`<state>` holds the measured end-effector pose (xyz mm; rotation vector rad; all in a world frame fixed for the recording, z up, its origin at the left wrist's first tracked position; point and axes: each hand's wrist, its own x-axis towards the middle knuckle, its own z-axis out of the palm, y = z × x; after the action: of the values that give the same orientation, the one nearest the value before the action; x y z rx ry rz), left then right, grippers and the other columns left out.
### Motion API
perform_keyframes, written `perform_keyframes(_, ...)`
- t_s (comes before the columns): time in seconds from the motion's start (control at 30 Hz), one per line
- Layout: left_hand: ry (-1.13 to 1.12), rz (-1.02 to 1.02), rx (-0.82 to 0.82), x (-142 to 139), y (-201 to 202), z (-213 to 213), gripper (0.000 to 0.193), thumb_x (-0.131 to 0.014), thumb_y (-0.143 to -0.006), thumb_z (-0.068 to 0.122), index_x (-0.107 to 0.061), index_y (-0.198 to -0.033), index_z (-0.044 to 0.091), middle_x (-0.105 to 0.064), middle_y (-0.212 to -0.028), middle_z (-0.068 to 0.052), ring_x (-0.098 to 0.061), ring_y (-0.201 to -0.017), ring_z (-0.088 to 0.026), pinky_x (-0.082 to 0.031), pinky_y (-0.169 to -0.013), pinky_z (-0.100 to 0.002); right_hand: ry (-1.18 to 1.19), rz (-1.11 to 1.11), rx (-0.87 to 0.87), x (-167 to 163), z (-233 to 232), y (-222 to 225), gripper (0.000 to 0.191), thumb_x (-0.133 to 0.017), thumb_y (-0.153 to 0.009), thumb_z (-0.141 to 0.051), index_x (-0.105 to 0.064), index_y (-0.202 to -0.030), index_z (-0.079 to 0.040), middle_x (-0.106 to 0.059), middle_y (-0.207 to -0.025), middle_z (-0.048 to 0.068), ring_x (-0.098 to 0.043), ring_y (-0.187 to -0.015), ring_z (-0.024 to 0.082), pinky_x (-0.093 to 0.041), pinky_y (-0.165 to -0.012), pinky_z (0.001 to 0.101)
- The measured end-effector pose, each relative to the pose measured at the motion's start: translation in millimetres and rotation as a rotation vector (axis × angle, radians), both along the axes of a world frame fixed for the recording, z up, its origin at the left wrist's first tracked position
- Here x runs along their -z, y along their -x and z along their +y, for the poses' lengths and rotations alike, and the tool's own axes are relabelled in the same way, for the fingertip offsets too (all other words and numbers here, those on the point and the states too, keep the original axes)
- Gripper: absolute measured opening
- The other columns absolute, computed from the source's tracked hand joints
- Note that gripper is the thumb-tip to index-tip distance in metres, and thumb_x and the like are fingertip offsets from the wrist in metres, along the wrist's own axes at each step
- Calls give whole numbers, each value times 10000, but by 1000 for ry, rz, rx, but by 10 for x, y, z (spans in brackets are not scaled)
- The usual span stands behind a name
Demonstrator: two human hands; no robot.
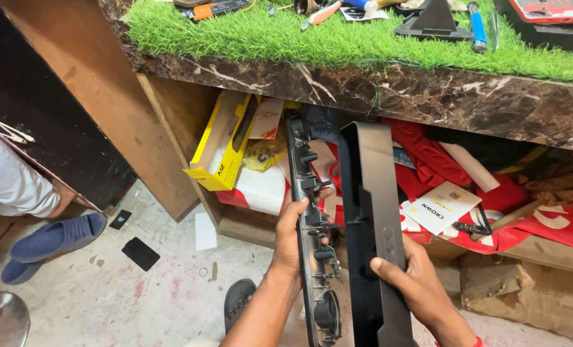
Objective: The person works on a black plastic light bar housing at a cluttered workbench, separating its two shell halves and handling a small green circuit board inside. They use a screwdriver on the internal components, reposition the board, and at the end hold the housing with the internal LED strip illuminated green.
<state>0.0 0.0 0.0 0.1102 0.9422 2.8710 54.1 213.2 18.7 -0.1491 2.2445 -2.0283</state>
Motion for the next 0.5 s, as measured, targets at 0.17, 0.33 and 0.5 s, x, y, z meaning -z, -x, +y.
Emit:
perform_keyframes(0.17,92,37,-5,-148,-48,7,566,-500,-948,304,-445,-1467,86,-669,-1235,-114,-652,-710,-98,-523,-498,-232,26,-127,91,-28,-26,49,469,-664,-870,-218,-606,-1257,40,-727,-1022,129,-670,-866,146,-552,-749,313)
perform_keyframes(0.33,260,-28,-7,-188,-78,95,591,-548,-931,315,-412,-1490,179,-670,-1166,-104,-649,-666,-96,-503,-450,-220,205,-214,13,-66,-65,26,556,-648,-864,-265,-593,-1335,26,-731,-1106,131,-705,-927,152,-574,-771,314)
perform_keyframes(0.5,280,2,-19,-129,-54,133,638,-571,-952,333,-373,-1528,142,-660,-1170,-110,-642,-676,-96,-511,-469,-231,232,-252,-4,-105,-72,17,580,-634,-869,-291,-585,-1346,36,-742,-1124,150,-721,-935,183,-581,-773,335)
